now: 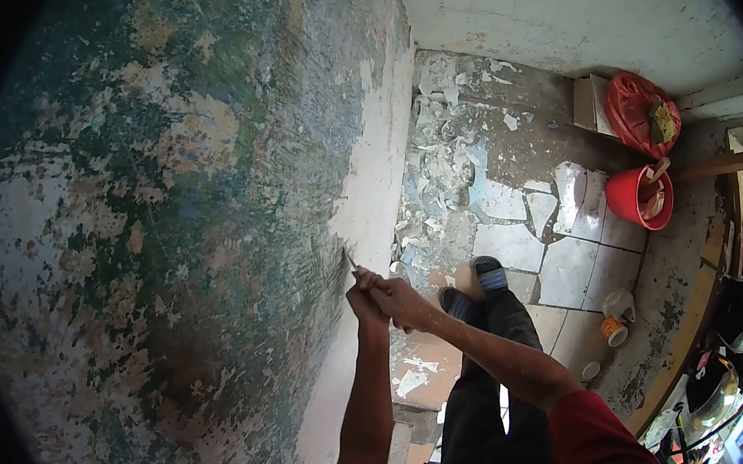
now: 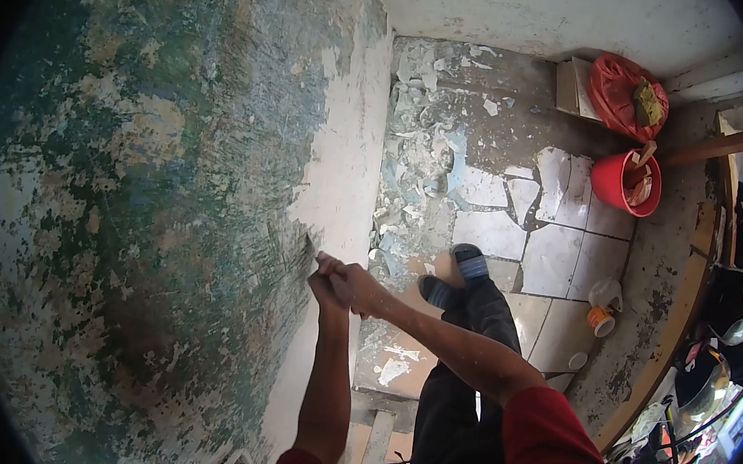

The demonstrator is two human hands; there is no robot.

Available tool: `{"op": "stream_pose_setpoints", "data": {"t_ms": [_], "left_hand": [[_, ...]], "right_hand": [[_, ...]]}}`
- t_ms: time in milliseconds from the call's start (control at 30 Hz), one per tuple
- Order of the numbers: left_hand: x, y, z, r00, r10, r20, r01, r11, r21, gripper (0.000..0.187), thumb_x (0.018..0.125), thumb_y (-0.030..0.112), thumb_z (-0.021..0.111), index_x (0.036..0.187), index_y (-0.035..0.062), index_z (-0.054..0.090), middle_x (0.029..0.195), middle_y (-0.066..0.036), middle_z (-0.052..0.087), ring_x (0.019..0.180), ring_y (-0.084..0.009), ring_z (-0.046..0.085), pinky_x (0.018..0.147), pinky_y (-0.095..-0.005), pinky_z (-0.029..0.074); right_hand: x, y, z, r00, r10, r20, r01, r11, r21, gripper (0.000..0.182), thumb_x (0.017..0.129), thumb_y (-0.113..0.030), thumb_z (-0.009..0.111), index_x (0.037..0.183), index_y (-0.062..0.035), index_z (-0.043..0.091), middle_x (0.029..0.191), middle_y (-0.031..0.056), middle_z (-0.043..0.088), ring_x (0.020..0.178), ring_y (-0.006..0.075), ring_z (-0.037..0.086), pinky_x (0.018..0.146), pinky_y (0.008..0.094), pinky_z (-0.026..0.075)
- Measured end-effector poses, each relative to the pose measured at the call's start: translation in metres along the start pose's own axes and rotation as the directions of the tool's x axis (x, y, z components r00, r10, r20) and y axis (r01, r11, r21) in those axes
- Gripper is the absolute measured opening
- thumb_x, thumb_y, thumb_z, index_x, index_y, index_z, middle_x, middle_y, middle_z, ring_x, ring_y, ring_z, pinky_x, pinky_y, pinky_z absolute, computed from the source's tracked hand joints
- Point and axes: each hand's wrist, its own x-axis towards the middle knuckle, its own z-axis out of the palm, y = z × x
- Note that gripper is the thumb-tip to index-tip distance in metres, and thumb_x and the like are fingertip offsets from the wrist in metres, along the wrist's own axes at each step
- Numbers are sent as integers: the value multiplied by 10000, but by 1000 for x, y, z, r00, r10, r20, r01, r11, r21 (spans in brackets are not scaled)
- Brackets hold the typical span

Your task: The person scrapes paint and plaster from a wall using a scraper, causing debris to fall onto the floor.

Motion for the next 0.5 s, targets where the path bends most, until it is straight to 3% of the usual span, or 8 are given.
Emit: {"op": "stream_pose_setpoints", "data": {"t_ms": [67,133,267,333,400,433,467,500], "left_hand": [[-3,6,-6,982,121,-146,-111,991,76,190,884,189,392,747,77,461,545,46,404,499,-67,385,524,-204,353],[13,7,-7,997,77,-19,-74,985,155,175,878,162,401,751,64,469,551,39,415,506,-66,396,523,-197,354],[13,-8,-19,996,73,54,-74,997,9,172,876,133,375,772,52,487,556,31,419,515,-78,412,528,-208,368],[-6,2,-18,996,93,-13,-93,996,6,90,831,90,407,776,57,471,565,23,427,523,-91,425,536,-228,385],[1,17,-25,999,36,10,-37,995,93,71,828,91,422,775,68,462,570,24,432,525,-97,432,538,-236,393],[9,19,-23,999,40,-33,-31,971,238,88,842,110,418,773,72,458,570,25,431,524,-96,431,531,-237,391],[18,18,-19,996,47,-69,-17,926,377,107,855,129,414,771,76,453,570,26,430,523,-95,429,525,-239,389],[20,15,-18,992,28,-126,19,934,357,158,874,188,405,771,79,454,567,32,420,514,-92,419,512,-244,380]], "right_hand": [[7,3,6,999,-29,33,30,999,-19,304,835,-214,387,901,40,541,412,68,427,271,138,416,239,267,347],[24,4,3,999,45,2,-45,999,26,300,834,-204,395,868,57,538,399,71,418,263,141,410,237,270,346],[10,5,-7,1000,-4,-31,5,1000,13,309,834,-220,399,917,40,545,403,67,421,262,142,408,234,267,344],[6,2,0,1000,-3,1,3,1000,-14,327,836,-239,396,951,31,541,398,67,420,262,140,409,239,259,343],[7,1,10,1000,22,1,-22,999,49,334,837,-245,393,953,33,537,394,66,419,263,139,410,241,258,344],[22,4,7,997,65,47,-66,997,38,328,822,-207,367,951,51,523,472,130,498,308,196,481,276,281,401],[30,9,5,997,62,38,-65,996,60,332,829,-219,374,950,50,526,447,108,473,294,176,457,264,275,381],[34,10,2,998,63,29,-65,994,83,337,837,-232,380,950,48,530,421,87,447,280,155,434,253,269,361]]}}
